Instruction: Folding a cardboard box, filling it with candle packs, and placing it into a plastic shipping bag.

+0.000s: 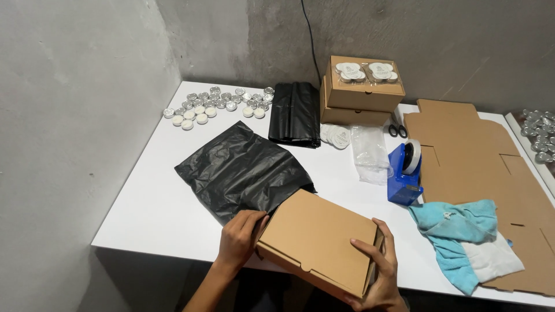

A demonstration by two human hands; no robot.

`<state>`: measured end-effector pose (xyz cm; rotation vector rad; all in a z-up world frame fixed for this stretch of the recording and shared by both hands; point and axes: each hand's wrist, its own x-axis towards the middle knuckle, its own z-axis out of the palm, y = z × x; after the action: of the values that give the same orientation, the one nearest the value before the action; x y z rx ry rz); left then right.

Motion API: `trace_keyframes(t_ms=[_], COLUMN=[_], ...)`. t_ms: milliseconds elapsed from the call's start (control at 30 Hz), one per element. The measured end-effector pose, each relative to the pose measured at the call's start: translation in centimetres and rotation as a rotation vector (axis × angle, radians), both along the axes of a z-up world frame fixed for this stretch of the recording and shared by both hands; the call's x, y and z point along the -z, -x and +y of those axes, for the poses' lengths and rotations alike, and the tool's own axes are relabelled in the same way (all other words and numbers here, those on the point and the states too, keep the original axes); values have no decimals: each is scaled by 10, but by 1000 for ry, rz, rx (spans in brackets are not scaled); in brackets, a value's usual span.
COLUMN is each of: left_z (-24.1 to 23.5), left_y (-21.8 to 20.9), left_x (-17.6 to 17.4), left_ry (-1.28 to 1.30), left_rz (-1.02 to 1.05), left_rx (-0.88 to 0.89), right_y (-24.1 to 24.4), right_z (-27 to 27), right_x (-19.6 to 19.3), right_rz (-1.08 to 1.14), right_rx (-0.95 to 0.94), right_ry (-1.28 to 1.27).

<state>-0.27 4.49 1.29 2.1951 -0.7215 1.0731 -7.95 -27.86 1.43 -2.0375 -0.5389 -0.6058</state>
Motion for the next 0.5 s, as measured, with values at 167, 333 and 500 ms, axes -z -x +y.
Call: trace_keyframes(t_ms=[167, 333, 500], left_z=[9, 5, -4], left_y=[1, 2, 0], left_x=[10, 5, 1], left_ry=[56, 102, 111], left_rz=[143, 212, 158], left_rx=[10, 77, -23], right_y=[-7, -9, -6], right_z=[1, 16, 37], right_x=[22, 22, 23], right_rz=[-42, -142, -234], right_rx=[157, 292, 314], right_ry=[6, 75, 142])
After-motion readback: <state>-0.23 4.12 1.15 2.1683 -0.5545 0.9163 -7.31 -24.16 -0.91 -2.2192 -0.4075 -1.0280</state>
